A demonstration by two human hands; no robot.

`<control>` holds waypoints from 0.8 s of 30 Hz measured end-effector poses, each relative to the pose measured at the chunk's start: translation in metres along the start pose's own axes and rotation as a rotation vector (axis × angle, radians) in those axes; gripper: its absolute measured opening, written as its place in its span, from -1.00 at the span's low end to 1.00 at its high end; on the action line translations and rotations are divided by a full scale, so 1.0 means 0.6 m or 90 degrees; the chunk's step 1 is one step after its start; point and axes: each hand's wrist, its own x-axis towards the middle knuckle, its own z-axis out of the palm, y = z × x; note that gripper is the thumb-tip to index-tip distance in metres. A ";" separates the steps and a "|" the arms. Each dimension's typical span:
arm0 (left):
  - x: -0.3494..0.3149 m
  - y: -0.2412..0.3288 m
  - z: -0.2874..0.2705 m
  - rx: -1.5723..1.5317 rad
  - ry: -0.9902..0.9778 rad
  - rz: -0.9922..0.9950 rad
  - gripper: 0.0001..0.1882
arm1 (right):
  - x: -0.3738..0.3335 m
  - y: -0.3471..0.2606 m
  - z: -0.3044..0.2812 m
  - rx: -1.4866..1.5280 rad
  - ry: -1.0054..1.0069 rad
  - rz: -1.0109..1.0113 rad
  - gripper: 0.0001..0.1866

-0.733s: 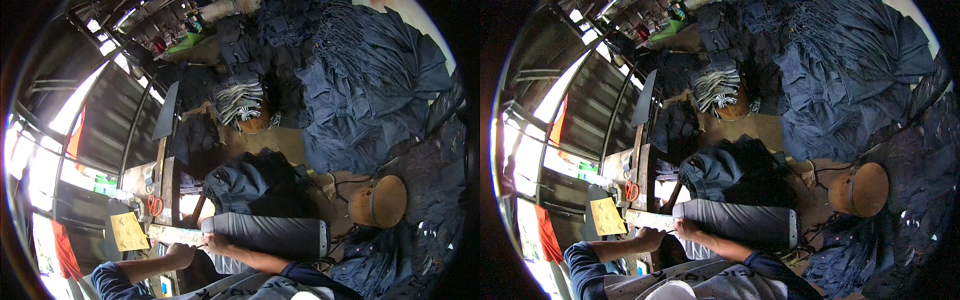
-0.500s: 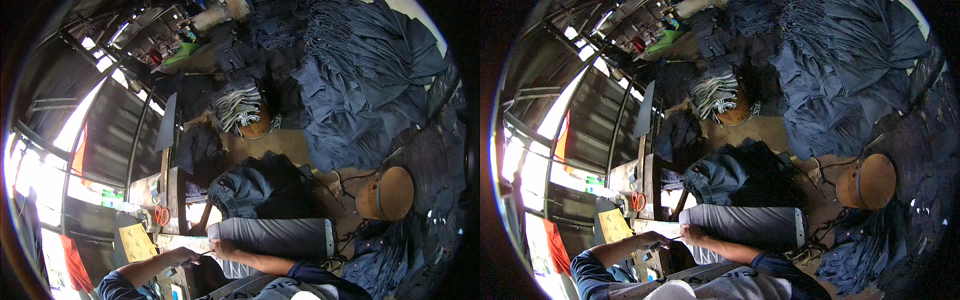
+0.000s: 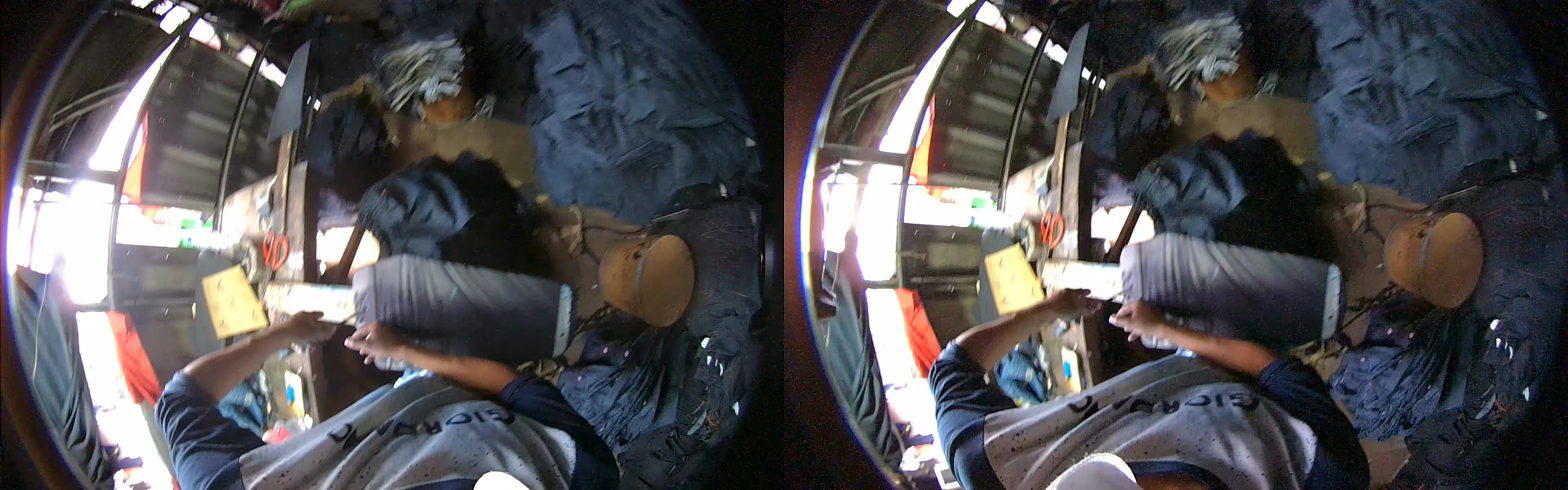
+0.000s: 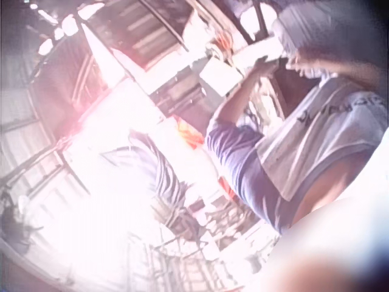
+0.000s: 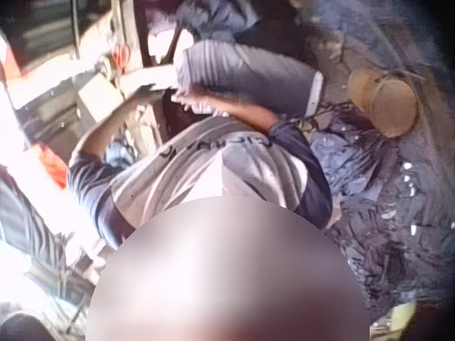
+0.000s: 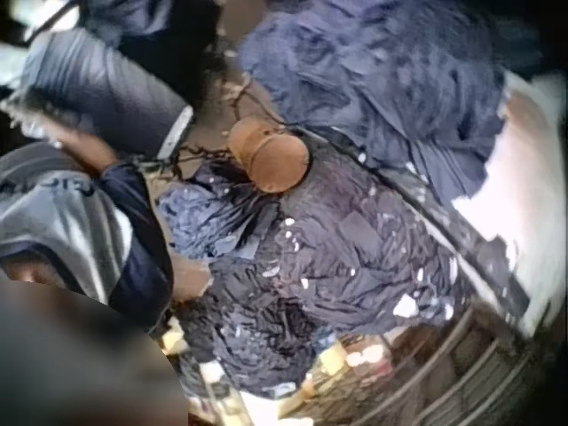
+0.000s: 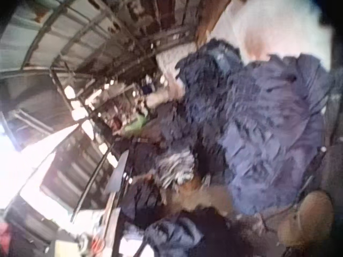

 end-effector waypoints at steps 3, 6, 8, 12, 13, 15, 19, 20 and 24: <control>-0.003 -0.001 -0.015 -0.232 -0.091 -0.151 -0.68 | 0.001 0.002 0.034 0.334 -0.020 0.090 -0.46; -0.013 0.024 -0.008 -0.169 -0.050 -0.177 -0.66 | 0.008 0.005 0.061 0.616 -0.050 0.101 -0.31; -0.023 0.045 0.003 0.027 -0.010 -0.057 -0.67 | 0.016 0.003 0.069 0.698 -0.045 0.089 -0.44; -0.039 0.070 0.039 0.683 0.097 0.090 -0.33 | 0.036 -0.009 0.087 0.902 -0.027 0.079 -0.50; -0.038 0.072 0.047 0.687 0.096 0.064 -0.36 | 0.039 -0.012 0.091 0.945 -0.020 0.067 -0.58; -0.040 0.067 0.052 0.716 0.126 0.095 -0.38 | 0.047 -0.014 0.093 0.952 -0.005 0.034 -0.62; -0.043 0.046 0.027 0.563 0.171 0.272 -0.45 | 0.055 -0.011 0.091 0.925 -0.008 0.116 -0.68; -0.046 0.042 0.014 0.423 0.175 0.333 -0.46 | 0.057 -0.011 0.091 0.902 0.007 0.121 -0.70; -0.050 0.047 -0.020 -0.301 -0.051 -0.181 -0.61 | 0.062 -0.010 0.093 0.804 0.069 0.124 -0.76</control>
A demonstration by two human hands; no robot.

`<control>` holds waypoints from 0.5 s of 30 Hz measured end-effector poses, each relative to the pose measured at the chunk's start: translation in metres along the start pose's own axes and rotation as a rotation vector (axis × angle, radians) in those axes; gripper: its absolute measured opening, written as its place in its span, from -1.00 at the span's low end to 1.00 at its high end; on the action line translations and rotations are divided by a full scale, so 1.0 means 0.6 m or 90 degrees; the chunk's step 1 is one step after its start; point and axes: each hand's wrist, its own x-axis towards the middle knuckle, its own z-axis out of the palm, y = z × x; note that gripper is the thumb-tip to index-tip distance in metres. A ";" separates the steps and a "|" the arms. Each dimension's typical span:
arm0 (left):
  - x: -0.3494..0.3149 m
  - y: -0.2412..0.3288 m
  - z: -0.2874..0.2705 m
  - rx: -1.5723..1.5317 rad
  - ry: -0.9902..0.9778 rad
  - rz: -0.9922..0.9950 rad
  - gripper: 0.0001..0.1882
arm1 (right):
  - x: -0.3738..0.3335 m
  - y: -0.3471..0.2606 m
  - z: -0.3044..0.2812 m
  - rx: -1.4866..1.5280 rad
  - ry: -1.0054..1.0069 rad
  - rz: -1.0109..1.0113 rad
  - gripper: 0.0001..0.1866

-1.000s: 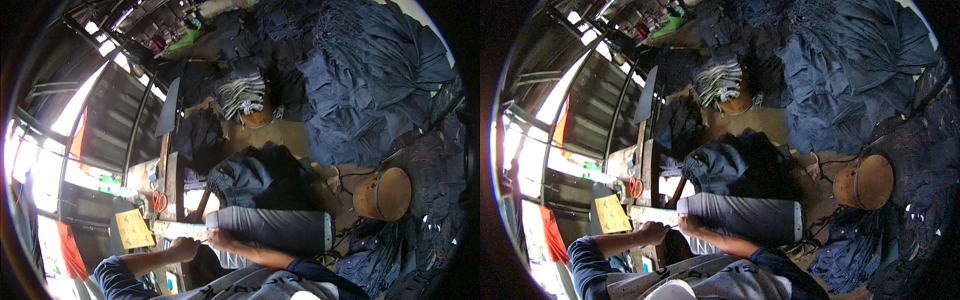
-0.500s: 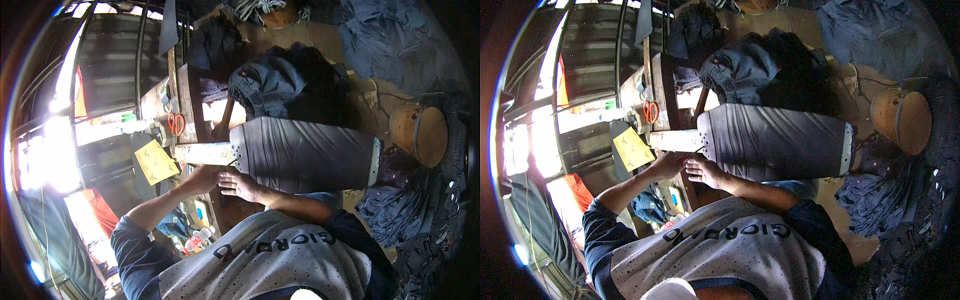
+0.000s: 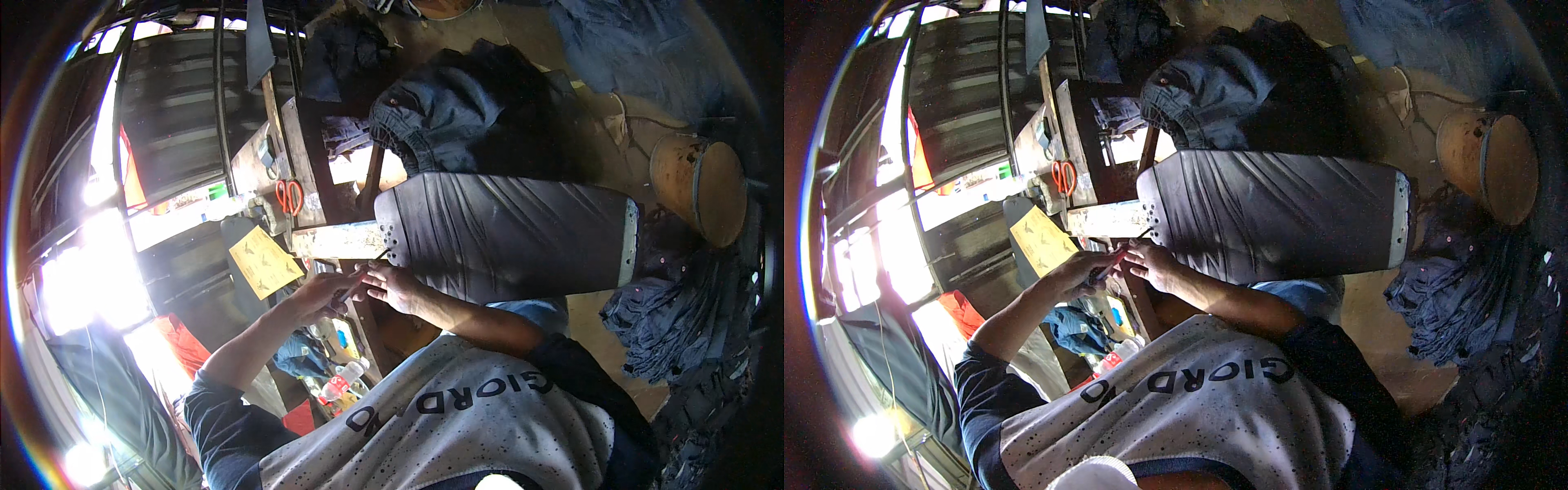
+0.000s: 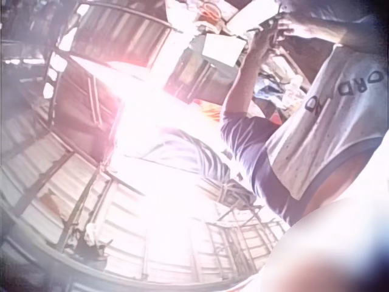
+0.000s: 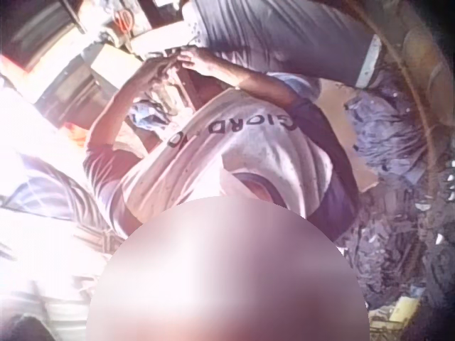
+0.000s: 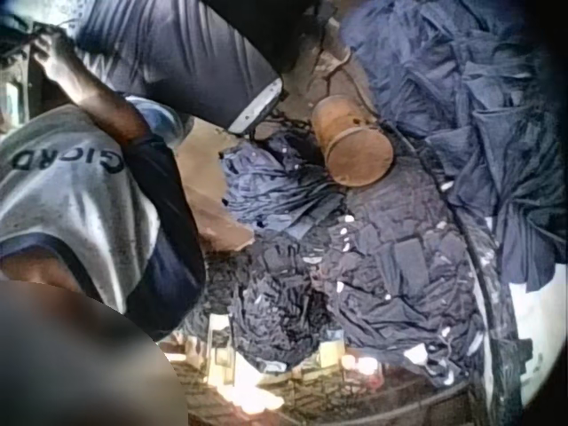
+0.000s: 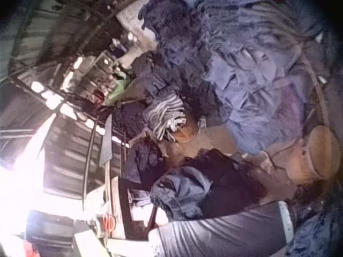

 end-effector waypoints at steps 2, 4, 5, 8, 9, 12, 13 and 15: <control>-0.002 0.013 0.003 -0.154 -0.066 -0.085 -0.67 | -0.001 0.001 0.001 -0.004 0.011 -0.012 -0.78; -0.001 0.024 0.016 0.252 0.023 0.065 -0.71 | -0.003 0.001 0.000 0.010 0.006 -0.025 -0.78; 0.002 0.029 0.023 0.449 0.068 0.143 -0.74 | -0.005 0.001 -0.002 0.007 -0.002 -0.025 -0.78; -0.002 0.030 0.045 0.868 0.169 0.240 -0.72 | -0.002 -0.002 -0.007 0.127 -0.044 0.004 -0.70; 0.000 0.031 0.047 0.970 0.181 0.205 -0.68 | 0.003 -0.004 -0.007 0.150 -0.054 0.022 -0.67; -0.004 0.031 0.042 1.005 0.182 0.278 -0.59 | 0.015 -0.008 -0.004 0.162 -0.020 0.056 -0.69; -0.002 0.033 0.036 1.029 0.177 0.284 -0.57 | 0.017 -0.009 -0.005 0.144 -0.010 0.053 -0.74; 0.000 0.036 0.021 0.792 0.123 0.264 -0.58 | 0.021 -0.014 -0.010 0.141 -0.013 0.054 -0.77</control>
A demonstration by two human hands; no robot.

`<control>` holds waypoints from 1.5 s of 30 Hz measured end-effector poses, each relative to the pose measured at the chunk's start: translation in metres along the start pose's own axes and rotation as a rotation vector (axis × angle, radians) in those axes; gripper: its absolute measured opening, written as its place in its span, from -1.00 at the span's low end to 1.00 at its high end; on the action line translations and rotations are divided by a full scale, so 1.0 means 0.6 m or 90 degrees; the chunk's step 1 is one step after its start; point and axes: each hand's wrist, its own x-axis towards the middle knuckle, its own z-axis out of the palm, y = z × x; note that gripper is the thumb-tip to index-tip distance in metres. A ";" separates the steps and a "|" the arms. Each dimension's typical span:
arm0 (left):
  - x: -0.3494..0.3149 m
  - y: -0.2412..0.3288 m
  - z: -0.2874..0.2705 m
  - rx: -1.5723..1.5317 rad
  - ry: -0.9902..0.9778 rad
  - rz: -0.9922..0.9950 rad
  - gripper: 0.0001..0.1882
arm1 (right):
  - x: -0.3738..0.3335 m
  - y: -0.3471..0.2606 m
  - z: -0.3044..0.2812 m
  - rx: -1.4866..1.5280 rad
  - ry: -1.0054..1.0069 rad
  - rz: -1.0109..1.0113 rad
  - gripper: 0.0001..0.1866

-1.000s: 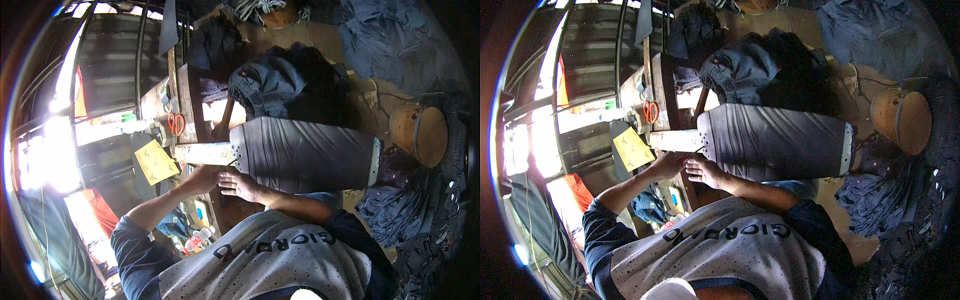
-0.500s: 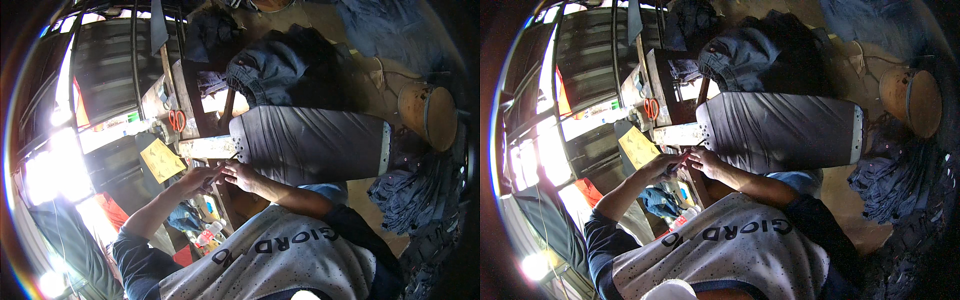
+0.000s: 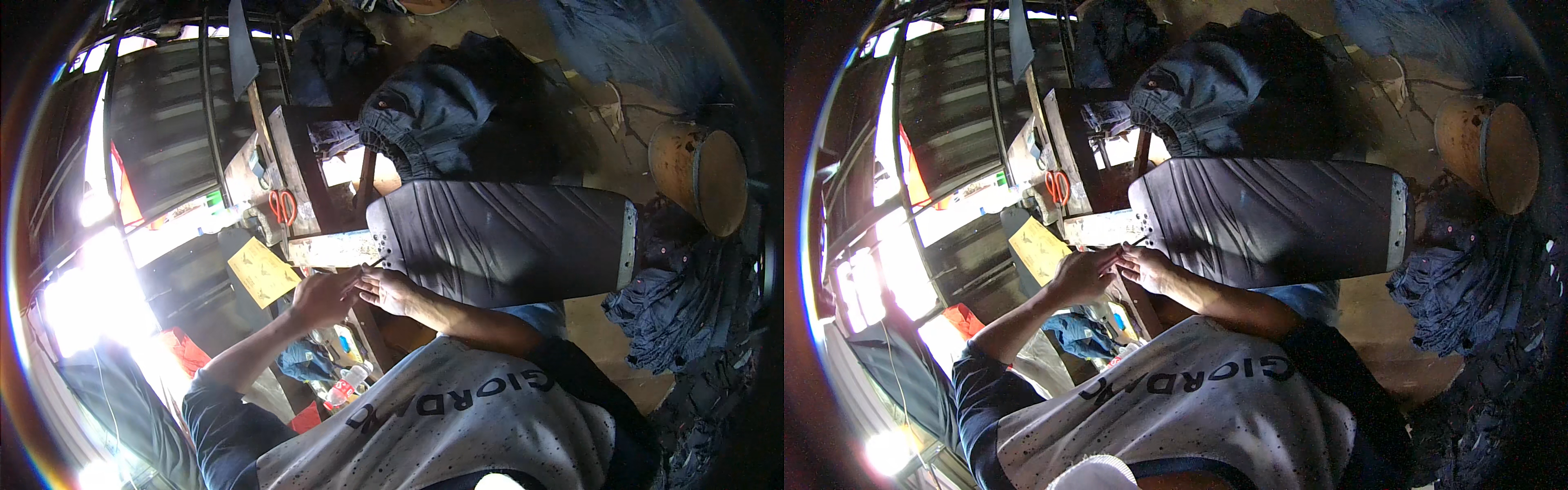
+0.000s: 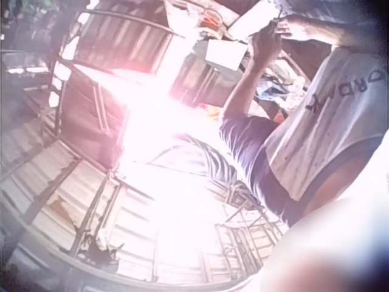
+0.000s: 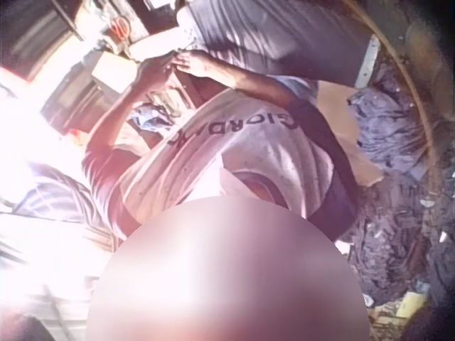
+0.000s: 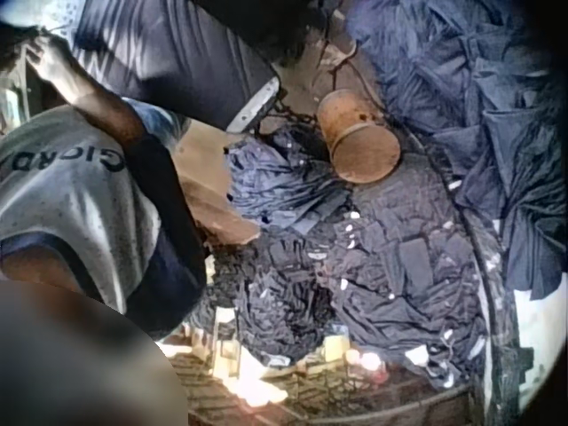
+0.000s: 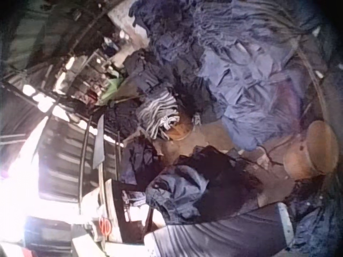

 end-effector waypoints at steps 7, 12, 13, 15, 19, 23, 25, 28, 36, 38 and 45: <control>-0.005 -0.003 -0.013 -0.684 -0.138 -0.245 -0.54 | -0.005 0.004 0.004 -0.097 0.037 -0.023 -0.73; -0.008 0.029 0.003 0.128 -0.013 -0.025 -0.47 | -0.009 0.003 -0.003 -0.041 0.004 0.000 -0.76; -0.006 0.029 0.002 0.152 -0.013 -0.028 -0.47 | -0.010 0.002 -0.004 -0.031 -0.007 -0.010 -0.76; -0.005 0.024 -0.001 0.210 0.003 -0.015 -0.46 | -0.010 0.000 -0.009 -0.015 -0.021 0.001 -0.77; -0.003 0.000 -0.013 -0.376 0.040 -0.003 -0.53 | 0.005 -0.001 -0.012 -0.080 0.022 -0.007 -0.74; 0.001 -0.007 -0.012 -0.710 -0.138 -0.356 -0.69 | 0.012 0.005 -0.018 -0.157 0.015 -0.026 -0.75; 0.008 0.000 -0.004 -0.334 0.013 -0.115 -0.73 | 0.009 0.006 -0.024 -0.137 -0.015 -0.063 -0.72; 0.015 0.014 0.013 0.086 0.016 -0.035 -0.64 | 0.005 -0.001 -0.030 -0.094 -0.006 -0.041 -0.69; 0.006 -0.026 -0.008 -0.234 -0.007 0.012 -0.57 | 0.018 0.001 -0.028 -0.089 0.041 -0.056 -0.74; 0.009 -0.037 -0.019 -0.587 -0.202 -0.245 -0.65 | 0.024 0.009 -0.028 -0.110 0.019 -0.086 -0.74; 0.017 -0.006 -0.009 -0.087 0.002 0.002 -0.53 | 0.022 0.012 -0.035 -0.124 0.021 -0.125 -0.73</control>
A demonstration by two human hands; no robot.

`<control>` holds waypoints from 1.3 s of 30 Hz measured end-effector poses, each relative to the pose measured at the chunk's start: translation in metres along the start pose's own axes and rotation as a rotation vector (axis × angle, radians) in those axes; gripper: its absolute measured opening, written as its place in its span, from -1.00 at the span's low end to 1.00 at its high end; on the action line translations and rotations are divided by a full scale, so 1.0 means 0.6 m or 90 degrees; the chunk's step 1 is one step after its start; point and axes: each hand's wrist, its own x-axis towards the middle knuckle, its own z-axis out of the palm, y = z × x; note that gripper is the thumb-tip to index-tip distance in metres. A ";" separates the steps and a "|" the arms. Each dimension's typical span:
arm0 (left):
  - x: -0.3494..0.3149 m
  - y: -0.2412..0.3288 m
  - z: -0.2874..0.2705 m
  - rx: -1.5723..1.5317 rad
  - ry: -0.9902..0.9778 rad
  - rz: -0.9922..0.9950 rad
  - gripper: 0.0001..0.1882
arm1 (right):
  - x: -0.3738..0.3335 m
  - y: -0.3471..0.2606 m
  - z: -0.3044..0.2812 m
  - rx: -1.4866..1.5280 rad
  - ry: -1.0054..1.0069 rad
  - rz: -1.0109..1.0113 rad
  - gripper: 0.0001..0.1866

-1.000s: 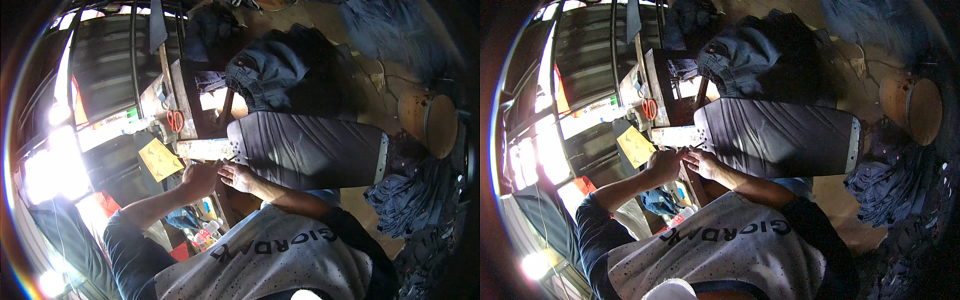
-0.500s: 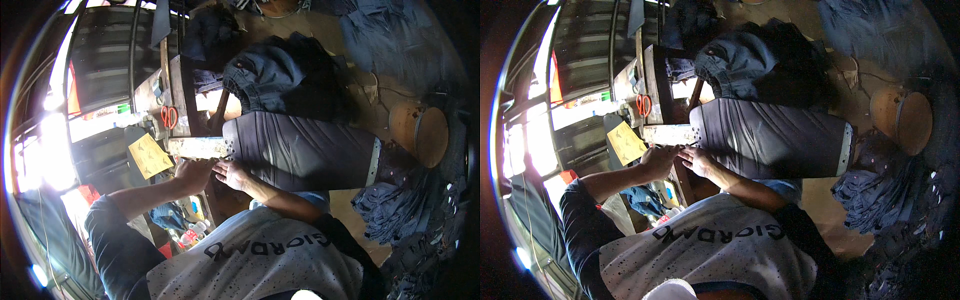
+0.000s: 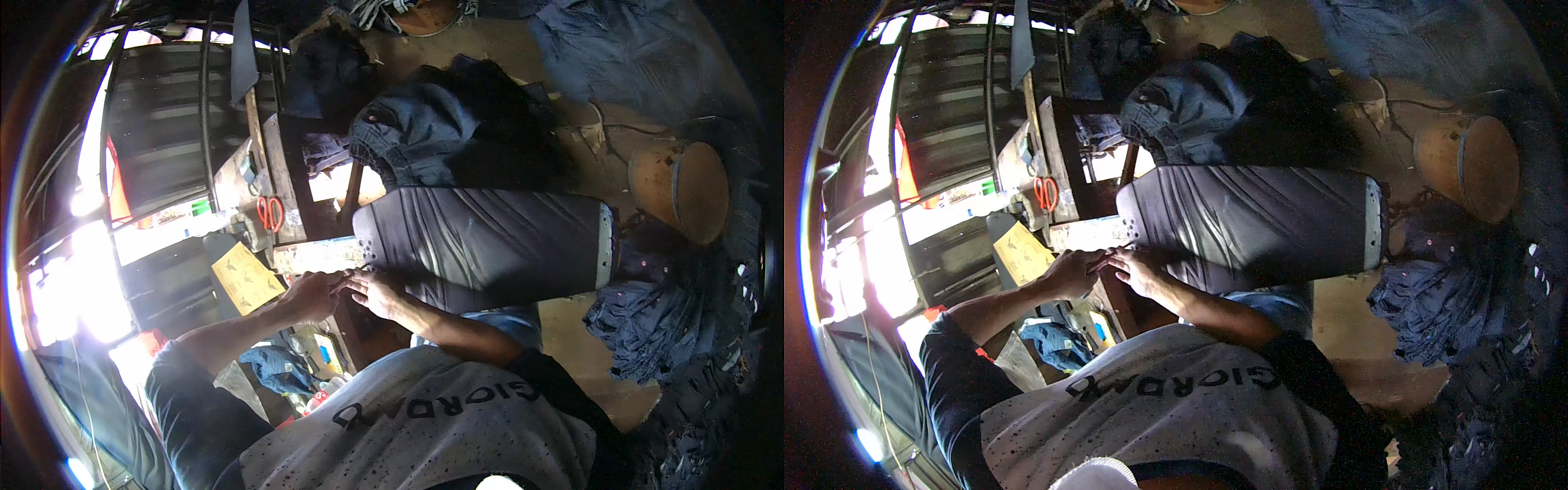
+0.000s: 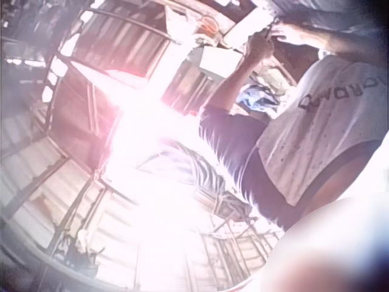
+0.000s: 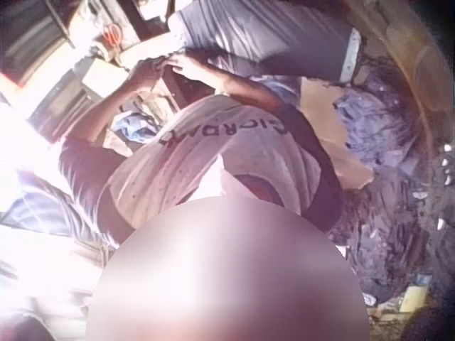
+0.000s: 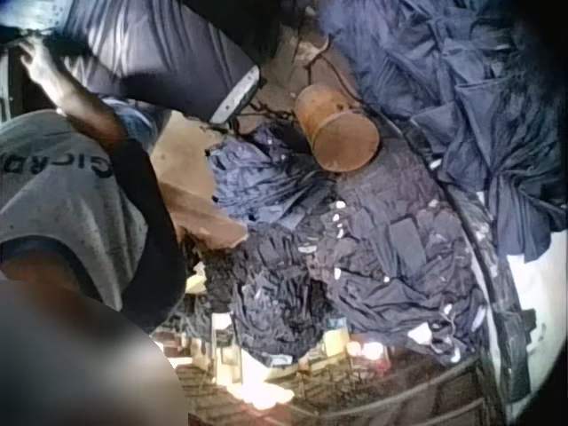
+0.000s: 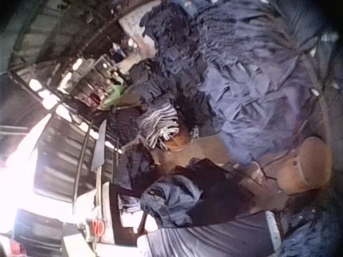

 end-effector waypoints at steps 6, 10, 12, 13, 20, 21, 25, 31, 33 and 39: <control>-0.009 0.028 -0.006 0.375 0.024 0.084 -0.51 | -0.012 -0.018 0.020 0.078 0.009 0.020 -0.73; -0.014 0.006 -0.018 0.394 0.057 0.104 -0.50 | -0.056 -0.045 0.017 -0.029 -0.009 0.029 -0.67; -0.029 -0.024 -0.010 0.361 0.096 0.084 -0.55 | -0.095 -0.049 0.003 -0.582 0.009 -0.191 -0.61; -0.039 -0.044 -0.001 0.208 0.164 0.082 -0.55 | -0.114 -0.046 -0.004 -0.921 0.020 -0.399 -0.58; -0.130 -0.175 0.246 -0.709 0.466 -0.018 -0.54 | -0.101 -0.047 0.009 -1.570 0.220 -0.606 -0.42; -0.142 -0.179 0.302 -0.790 0.488 -0.001 -0.53 | -0.099 -0.042 0.016 -1.607 0.240 -0.614 -0.40; -0.177 -0.169 0.489 -0.959 0.509 -0.087 -0.44 | -0.094 0.003 0.054 -1.737 0.399 -0.620 -0.48; -0.206 -0.183 0.613 -0.990 0.697 -0.059 -0.45 | 0.081 0.159 0.102 -1.538 -0.166 -0.614 -0.81; -0.218 -0.191 0.643 -1.037 0.712 -0.064 -0.44 | 0.147 0.225 0.093 -1.598 -0.168 -0.525 -0.83; -0.252 -0.199 0.723 -1.154 0.675 -0.167 -0.40 | 0.204 0.317 0.050 -1.632 -0.332 -0.631 -0.86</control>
